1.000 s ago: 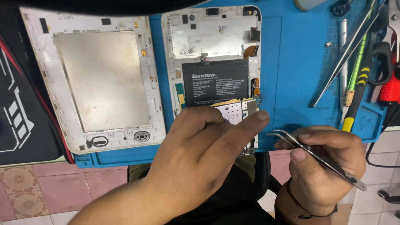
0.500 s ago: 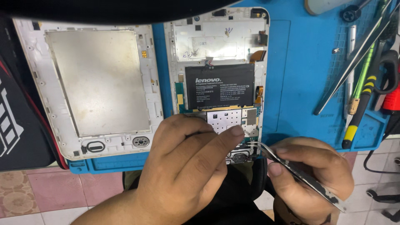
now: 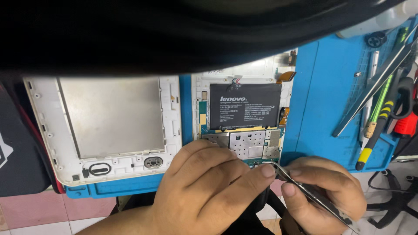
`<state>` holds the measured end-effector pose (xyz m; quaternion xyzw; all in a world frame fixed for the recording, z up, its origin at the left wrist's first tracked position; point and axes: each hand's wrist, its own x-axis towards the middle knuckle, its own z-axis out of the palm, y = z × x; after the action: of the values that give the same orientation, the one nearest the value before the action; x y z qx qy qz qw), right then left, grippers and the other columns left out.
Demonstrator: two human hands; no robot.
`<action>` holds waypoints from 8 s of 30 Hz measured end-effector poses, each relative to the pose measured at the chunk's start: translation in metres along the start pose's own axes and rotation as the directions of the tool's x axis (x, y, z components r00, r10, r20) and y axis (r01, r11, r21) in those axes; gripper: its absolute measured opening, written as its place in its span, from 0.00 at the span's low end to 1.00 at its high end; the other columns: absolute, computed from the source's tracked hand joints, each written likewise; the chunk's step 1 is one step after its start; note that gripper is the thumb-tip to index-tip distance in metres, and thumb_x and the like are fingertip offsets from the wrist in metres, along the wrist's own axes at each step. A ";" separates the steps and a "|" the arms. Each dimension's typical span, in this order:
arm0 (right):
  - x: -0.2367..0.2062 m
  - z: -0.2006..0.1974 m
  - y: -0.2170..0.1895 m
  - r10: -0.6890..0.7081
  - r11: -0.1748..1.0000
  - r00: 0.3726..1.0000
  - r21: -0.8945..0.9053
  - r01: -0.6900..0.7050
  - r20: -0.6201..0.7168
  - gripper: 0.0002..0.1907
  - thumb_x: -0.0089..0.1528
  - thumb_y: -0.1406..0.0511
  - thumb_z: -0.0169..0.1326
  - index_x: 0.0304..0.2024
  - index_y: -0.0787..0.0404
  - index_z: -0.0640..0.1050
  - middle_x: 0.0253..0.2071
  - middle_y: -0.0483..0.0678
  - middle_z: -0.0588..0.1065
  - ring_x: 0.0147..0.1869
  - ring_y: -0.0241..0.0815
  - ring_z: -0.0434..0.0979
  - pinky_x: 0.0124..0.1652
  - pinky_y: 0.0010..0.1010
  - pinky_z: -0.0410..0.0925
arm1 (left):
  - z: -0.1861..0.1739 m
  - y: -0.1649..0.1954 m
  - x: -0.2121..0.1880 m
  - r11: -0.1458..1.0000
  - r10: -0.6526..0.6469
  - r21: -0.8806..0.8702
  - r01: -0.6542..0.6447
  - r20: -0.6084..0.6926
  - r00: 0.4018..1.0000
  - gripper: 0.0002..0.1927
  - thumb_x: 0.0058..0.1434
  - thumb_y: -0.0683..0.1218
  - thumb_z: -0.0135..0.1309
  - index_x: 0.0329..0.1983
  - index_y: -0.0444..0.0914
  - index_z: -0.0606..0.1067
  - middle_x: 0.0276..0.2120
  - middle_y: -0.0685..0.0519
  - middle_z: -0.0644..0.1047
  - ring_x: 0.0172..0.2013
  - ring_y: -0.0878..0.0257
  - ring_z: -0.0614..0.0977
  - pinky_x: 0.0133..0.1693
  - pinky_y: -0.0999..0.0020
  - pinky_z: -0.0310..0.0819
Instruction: The person uses tweezers to place a small component onto the motherboard of a disassembled Lenovo tablet. They then use a UV flashlight to cure the component and later remove the motherboard from the tablet casing.
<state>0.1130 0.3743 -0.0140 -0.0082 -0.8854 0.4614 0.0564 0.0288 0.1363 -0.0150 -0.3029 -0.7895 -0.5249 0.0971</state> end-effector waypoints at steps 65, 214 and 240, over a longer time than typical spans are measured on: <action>0.002 0.002 -0.003 0.034 0.999 0.999 0.028 -0.035 0.032 0.12 0.59 0.70 0.64 0.42 0.62 0.74 0.38 0.54 0.80 0.41 0.43 0.86 0.43 0.31 0.79 | 0.000 0.001 0.003 0.997 -0.078 -0.028 0.076 -0.058 0.995 0.12 0.63 0.44 0.58 0.49 0.37 0.75 0.29 0.54 0.81 0.37 0.58 0.84 0.47 0.57 0.81; 0.000 -0.009 -0.005 0.213 0.974 0.973 -0.102 -0.204 0.086 0.11 0.49 0.67 0.67 0.33 0.63 0.80 0.37 0.52 0.83 0.37 0.40 0.87 0.33 0.26 0.78 | 0.005 -0.005 -0.001 0.993 0.107 0.049 -0.105 -0.050 0.993 0.15 0.56 0.39 0.67 0.46 0.38 0.77 0.34 0.54 0.82 0.40 0.60 0.81 0.42 0.63 0.77; -0.029 0.026 -0.026 0.108 0.993 0.959 0.063 -0.095 -0.261 0.10 0.62 0.66 0.56 0.44 0.65 0.75 0.39 0.55 0.78 0.42 0.40 0.82 0.43 0.29 0.76 | 0.006 -0.003 -0.003 0.991 0.130 0.024 -0.129 -0.054 0.990 0.15 0.54 0.37 0.63 0.45 0.37 0.77 0.36 0.52 0.81 0.42 0.57 0.80 0.43 0.61 0.79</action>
<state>0.1398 0.3362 -0.0097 -0.1137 -0.8566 0.4803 0.1502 0.0303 0.1395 -0.0207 -0.3380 -0.7705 -0.5175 0.1558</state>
